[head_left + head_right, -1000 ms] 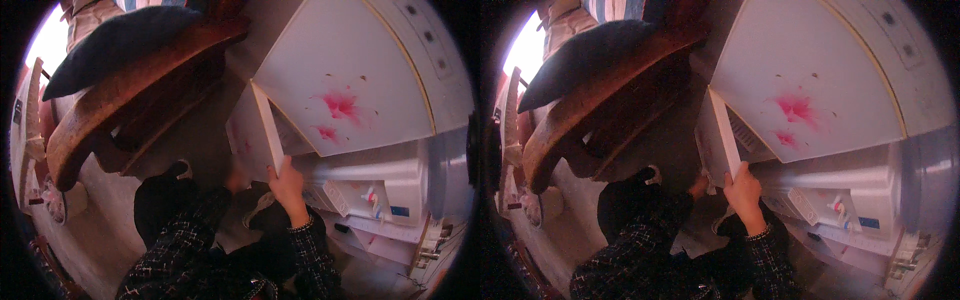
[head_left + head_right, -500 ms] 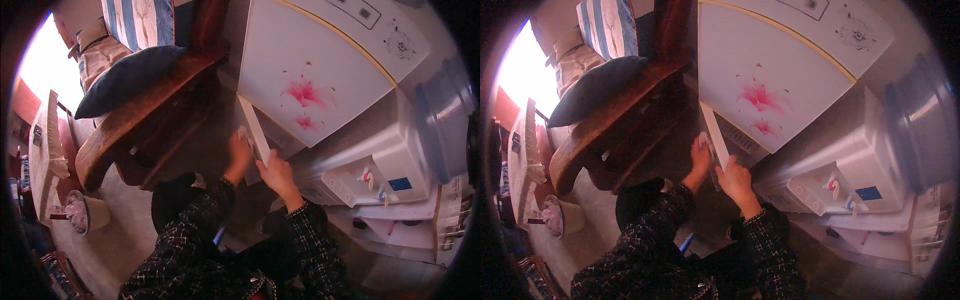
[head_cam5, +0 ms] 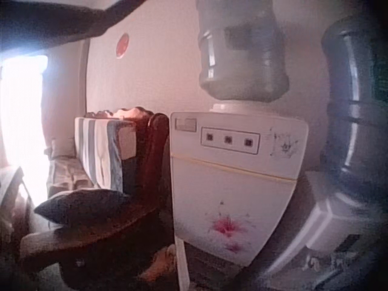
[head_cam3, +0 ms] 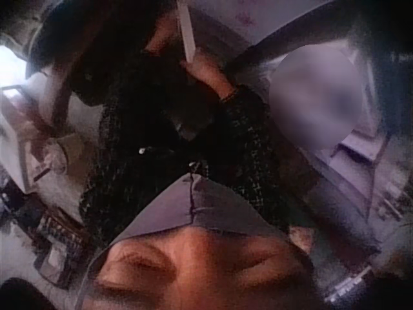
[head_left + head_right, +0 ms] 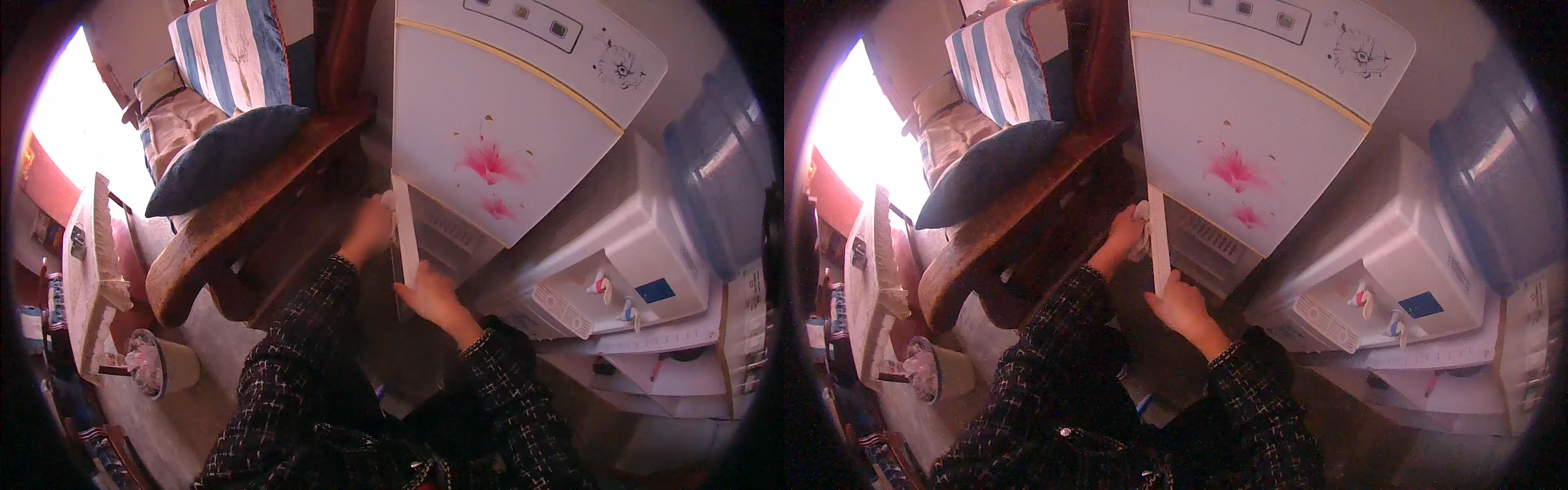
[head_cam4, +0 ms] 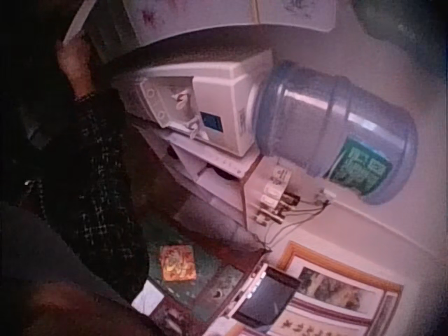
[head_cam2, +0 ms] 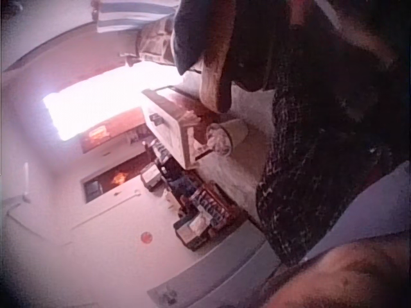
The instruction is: The person wipes the exterior of a large water dispenser bottle with a white cloth. They then move to a white water cooler, wiping the front panel and the interior of the dispenser door. The person cleans the control buttons and the drip tray area before wiping the lower vent and closing the door.
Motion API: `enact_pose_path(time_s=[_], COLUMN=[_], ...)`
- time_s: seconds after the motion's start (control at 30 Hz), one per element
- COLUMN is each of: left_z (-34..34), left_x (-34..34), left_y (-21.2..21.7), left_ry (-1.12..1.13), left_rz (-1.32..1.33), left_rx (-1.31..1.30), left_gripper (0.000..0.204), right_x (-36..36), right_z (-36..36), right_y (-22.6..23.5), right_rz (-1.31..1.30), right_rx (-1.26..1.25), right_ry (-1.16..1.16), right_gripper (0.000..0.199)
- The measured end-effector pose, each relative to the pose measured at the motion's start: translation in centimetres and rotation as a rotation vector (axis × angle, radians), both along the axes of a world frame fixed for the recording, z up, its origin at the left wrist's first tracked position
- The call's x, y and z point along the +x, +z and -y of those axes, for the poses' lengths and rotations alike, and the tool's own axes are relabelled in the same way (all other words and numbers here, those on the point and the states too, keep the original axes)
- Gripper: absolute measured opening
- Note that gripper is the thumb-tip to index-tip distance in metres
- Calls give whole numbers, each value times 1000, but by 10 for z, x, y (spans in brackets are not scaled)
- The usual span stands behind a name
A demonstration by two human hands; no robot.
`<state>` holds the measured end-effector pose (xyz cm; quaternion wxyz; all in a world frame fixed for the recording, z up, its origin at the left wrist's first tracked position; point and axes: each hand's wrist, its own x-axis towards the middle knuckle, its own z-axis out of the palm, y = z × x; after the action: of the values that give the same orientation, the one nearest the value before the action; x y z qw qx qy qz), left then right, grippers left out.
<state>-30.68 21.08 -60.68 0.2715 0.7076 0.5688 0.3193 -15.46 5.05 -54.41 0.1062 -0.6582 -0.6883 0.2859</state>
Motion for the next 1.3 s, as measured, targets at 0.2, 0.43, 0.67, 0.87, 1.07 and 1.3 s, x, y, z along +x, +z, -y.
enact_pose_path(time_s=[0.2, 0.43, 0.67, 0.87, 1.07, 1.3], left_z=[20, 38, 18, 54, 80, 88], left_x=[-19, -8, 0, -3, -18, -30], left_y=[38, 57, 46, 80, 97, 121], left_ry=[-120, 8, -2, -108, -393, -696], left_rz=[11, -45, 54, -140, -223, -126], left_rx=[-385, 92, 272, 62, -102, -461], left_gripper=[34, 35, 31, 29, 35, 33], right_x=[3, -9, -16, -7, -5, 20], right_z=[4, 13, 20, 17, 13, 0], right_y=[0, -14, -19, -10, 0, -10], right_rz=[-53, -300, -355, -372, -329, -624], right_rx=[16, -17, 18, -68, -192, -212], right_ry=[9, 29, 110, 101, 102, 193], right_gripper=[65, 62, 58, 59, 61, 70])
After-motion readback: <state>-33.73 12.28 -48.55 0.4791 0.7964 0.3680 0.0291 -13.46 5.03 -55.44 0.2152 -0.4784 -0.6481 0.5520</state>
